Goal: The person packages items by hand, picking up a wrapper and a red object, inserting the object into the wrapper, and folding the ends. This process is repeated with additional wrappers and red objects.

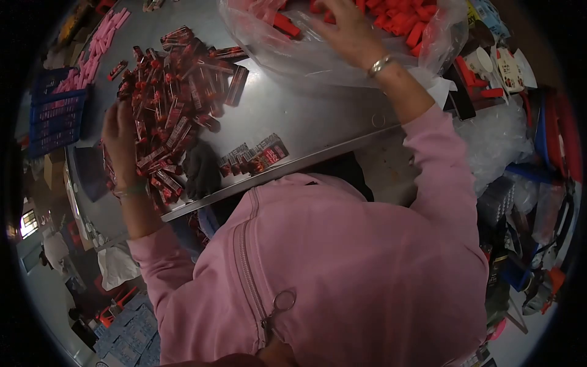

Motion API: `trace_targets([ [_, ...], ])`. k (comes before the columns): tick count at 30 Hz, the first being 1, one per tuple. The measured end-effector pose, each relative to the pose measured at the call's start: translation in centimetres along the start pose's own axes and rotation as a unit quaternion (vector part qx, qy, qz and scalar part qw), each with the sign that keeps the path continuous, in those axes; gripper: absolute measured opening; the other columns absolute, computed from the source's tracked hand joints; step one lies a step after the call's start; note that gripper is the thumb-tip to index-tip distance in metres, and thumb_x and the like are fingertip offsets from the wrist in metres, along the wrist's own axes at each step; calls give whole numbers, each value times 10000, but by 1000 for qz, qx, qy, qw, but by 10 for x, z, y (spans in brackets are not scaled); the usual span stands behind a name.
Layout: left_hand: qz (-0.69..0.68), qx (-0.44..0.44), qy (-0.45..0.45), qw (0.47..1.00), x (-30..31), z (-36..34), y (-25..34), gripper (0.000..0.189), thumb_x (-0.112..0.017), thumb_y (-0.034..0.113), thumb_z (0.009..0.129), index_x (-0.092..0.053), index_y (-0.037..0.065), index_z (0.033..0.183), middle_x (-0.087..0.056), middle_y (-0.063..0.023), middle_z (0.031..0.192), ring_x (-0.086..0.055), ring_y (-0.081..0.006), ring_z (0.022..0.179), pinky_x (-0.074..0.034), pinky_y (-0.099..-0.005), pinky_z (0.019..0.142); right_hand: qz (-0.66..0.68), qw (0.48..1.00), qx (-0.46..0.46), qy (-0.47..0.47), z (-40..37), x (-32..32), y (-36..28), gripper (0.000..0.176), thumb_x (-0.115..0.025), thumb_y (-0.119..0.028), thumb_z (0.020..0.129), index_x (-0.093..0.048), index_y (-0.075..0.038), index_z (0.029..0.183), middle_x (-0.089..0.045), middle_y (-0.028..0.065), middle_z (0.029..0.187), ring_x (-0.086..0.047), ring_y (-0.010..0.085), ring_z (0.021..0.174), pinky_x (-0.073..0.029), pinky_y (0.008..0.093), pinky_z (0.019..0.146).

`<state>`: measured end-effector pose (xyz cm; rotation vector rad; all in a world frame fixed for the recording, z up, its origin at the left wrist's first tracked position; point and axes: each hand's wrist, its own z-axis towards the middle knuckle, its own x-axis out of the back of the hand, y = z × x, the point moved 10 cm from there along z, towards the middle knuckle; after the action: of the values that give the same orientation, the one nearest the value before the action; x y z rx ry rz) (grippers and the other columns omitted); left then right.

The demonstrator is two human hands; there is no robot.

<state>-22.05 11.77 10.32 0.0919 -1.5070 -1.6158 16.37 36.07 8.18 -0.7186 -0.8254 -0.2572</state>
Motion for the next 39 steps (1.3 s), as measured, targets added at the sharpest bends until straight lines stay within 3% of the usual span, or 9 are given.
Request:
trace_targets([
  [2,91,-63,45,993,41,23,2,284,-608,237,983,-628,19,1165,-685,-45,953,-628,-157,828,-492,-278,725,10,1000,-4,-2,8,-1,14,389,-669,-182,918,-560,-8,1247,-608,101,1124,-629,194,979,-506,312,853],
  [3,343,-180,103,916,51,23,27,271,-648,205,944,-635,28,1149,-682,-76,961,-629,-200,864,-492,-310,757,21,1000,-7,-3,15,-2,25,387,-668,-183,919,-561,-8,1247,-609,100,1123,-630,193,977,-506,311,852],
  [4,567,-280,150,760,39,13,53,270,-688,173,905,-641,37,1133,-679,-108,969,-630,-243,901,-493,-342,788,32,999,-11,-6,17,-2,32,386,-668,-183,920,-561,-8,1247,-610,99,1121,-630,191,975,-506,310,852],
  [5,570,-277,147,759,34,10,55,270,-688,173,905,-641,37,1133,-679,-108,969,-630,-243,901,-493,-342,788,44,999,-15,-10,19,-7,37,385,-667,-184,921,-562,-8,1247,-611,98,1120,-631,190,973,-506,309,852],
  [7,395,-305,96,861,-2,-21,83,248,-739,145,833,-668,45,1048,-652,-140,936,-610,-308,955,-480,-388,823,75,996,-28,-29,19,-23,57,382,-665,-184,923,-563,-8,1246,-612,96,1118,-631,187,969,-506,308,851],
  [10,130,-117,-141,974,-83,-70,51,173,-751,145,819,-673,38,929,-643,-126,899,-610,-314,913,-479,-400,787,134,987,-53,-68,16,-64,125,379,-662,-186,926,-564,-8,1246,-615,93,1115,-633,183,963,-506,305,850],
  [13,98,-111,-244,959,-145,-126,34,172,-761,132,778,-661,39,884,-622,-125,886,-591,-333,886,-472,-407,777,179,978,-65,-87,16,-82,165,375,-659,-187,929,-566,-7,1245,-618,90,1111,-634,179,957,-506,302,849],
  [17,150,-164,-196,955,-166,-154,40,179,-763,131,745,-648,39,847,-594,-125,875,-573,-336,869,-458,-423,769,211,970,-80,-94,12,-72,166,370,-655,-188,934,-568,-7,1245,-621,86,1107,-636,173,948,-507,299,848],
  [39,70,-95,-217,969,-186,-162,19,134,-750,99,719,-637,56,777,-604,-104,800,-564,-325,828,-434,-431,766,382,896,-190,-120,-66,-26,-12,346,-634,-197,957,-579,-6,1240,-640,63,1083,-645,142,904,-508,280,841],
])
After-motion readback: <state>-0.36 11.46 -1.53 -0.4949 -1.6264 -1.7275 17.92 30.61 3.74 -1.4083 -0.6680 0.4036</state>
